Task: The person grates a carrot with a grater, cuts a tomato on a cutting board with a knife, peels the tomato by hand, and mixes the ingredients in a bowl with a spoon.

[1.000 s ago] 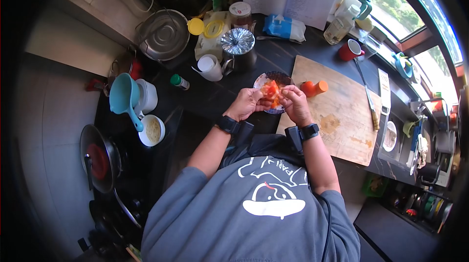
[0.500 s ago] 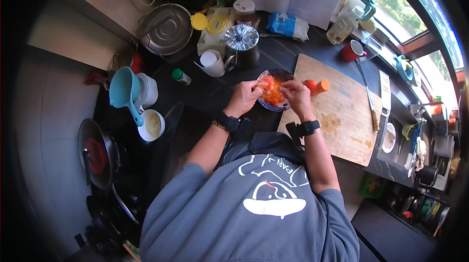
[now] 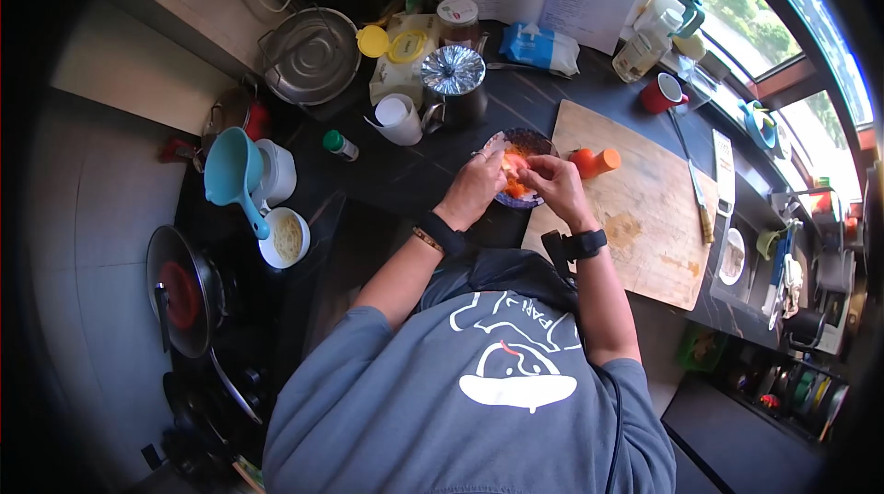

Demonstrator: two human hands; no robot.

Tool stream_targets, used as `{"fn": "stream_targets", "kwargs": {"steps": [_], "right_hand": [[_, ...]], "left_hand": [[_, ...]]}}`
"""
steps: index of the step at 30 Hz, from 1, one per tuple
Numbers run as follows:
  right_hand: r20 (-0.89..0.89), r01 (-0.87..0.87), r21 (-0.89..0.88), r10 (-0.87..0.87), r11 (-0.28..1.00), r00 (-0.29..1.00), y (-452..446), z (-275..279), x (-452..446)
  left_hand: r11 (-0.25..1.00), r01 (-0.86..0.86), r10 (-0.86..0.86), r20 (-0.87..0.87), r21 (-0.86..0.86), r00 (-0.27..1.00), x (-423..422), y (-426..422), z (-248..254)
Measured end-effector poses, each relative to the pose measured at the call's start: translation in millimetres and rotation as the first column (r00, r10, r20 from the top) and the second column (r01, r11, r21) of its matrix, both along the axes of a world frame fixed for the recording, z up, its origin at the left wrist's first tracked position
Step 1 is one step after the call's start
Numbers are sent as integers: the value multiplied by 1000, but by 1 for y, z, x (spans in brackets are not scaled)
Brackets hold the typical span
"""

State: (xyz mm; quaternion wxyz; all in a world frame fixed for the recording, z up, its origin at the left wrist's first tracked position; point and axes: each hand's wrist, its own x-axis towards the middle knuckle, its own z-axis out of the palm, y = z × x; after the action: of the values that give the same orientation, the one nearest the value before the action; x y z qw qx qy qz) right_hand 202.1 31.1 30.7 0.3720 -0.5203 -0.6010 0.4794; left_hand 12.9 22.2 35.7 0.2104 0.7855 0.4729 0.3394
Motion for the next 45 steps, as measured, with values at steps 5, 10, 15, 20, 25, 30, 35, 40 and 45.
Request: {"fn": "stream_targets", "kwargs": {"steps": [5, 10, 15, 20, 25, 30, 35, 40, 45], "right_hand": [[19, 34, 5, -34, 999, 999, -2, 7, -5], [36, 64, -5, -64, 998, 997, -4, 4, -5], [-335, 66, -233, -144, 970, 931, -9, -2, -8], [-421, 37, -301, -167, 953, 891, -9, -6, -5], [-547, 35, -391, -262, 920, 795, -10, -10, -3], [-713, 101, -403, -382, 909, 588, -2, -18, 5], [-535, 194, -337, -358, 921, 765, -3, -10, 1], [-511, 202, -304, -338, 931, 790, -7, -14, 5], [-409, 139, -210, -216, 968, 887, -12, -5, 1]], "left_hand": [[998, 1, -3, -34, -71, 999, 3, -5, 2], [999, 4, 2, 132, -44, 991, -2, -1, -3], [982, 11, 34, 232, -189, 972, -12, -2, -3], [851, 139, 136, 468, -507, 873, -17, 4, -26], [683, 389, 288, 717, -618, 634, -16, -1, -13], [617, 342, 464, 679, -708, 569, -10, -1, -25], [842, 100, 204, 485, -530, 850, 6, 7, -28], [996, -71, 66, 105, 46, 992, 11, 6, -16], [907, 32, 169, 433, -420, 885, 12, 6, -12]]}}
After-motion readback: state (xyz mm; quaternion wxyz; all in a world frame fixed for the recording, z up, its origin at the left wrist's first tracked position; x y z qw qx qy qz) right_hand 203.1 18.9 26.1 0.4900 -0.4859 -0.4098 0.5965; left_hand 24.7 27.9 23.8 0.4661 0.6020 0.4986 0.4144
